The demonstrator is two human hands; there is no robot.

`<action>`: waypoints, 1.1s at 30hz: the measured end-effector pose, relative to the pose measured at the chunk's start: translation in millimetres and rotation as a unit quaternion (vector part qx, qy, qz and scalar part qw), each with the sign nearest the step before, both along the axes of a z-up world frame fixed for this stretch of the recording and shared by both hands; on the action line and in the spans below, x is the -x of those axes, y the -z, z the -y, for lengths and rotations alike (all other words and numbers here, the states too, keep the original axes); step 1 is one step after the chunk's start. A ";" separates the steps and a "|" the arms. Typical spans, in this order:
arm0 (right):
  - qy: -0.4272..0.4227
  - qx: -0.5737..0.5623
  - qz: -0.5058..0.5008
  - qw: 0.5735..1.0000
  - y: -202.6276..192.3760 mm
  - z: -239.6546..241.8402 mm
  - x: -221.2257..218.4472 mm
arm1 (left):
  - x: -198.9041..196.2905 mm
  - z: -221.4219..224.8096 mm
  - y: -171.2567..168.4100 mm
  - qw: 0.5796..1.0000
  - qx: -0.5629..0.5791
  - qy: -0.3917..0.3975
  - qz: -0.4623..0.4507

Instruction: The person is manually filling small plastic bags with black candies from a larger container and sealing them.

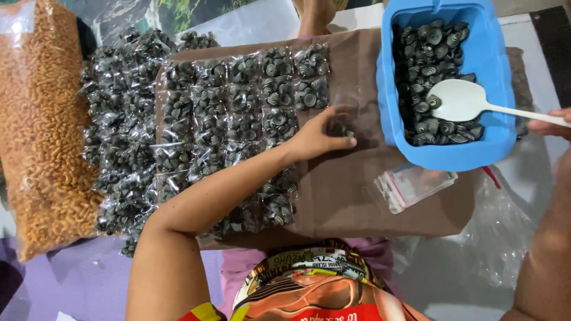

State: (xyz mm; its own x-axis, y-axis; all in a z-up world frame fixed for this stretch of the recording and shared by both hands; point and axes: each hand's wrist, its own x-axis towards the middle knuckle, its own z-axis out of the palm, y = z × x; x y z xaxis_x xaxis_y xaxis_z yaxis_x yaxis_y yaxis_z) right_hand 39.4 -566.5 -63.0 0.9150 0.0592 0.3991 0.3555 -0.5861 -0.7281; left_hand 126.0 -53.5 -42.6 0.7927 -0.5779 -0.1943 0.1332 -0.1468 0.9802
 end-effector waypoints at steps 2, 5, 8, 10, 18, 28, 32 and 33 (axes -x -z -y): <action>-0.019 -0.030 0.022 0.999 -5.7 -22.1 -5.9 | 2.7 3.4 -0.3 0.997 -0.025 0.021 0.066; 0.189 -0.100 -0.018 0.977 -27.8 -78.3 -11.2 | 2.1 9.4 3.8 0.971 -0.129 0.038 0.197; 0.141 -0.149 -0.038 0.978 -21.8 -64.8 -5.4 | -1.2 4.9 -1.3 0.973 -0.160 0.031 0.160; 0.094 -0.119 -0.029 0.988 -15.4 -54.0 1.3 | -0.6 -2.6 -9.3 0.998 -0.018 0.010 0.065; 0.107 -0.169 -0.068 0.978 1.3 -54.9 -5.9 | 1.4 -11.5 5.0 0.996 0.072 -0.017 -0.047; 0.173 -0.184 -0.080 0.964 -12.7 -69.1 0.0 | 6.3 -9.1 -1.9 0.996 0.090 -0.011 -0.006; 0.137 -0.200 -0.078 0.967 0.0 -59.9 -6.1 | 2.5 -2.9 17.1 0.992 0.116 -0.027 0.038; 0.141 -0.203 -0.090 0.965 7.8 -48.1 -8.2 | 2.5 -3.1 15.4 0.990 0.137 -0.021 0.012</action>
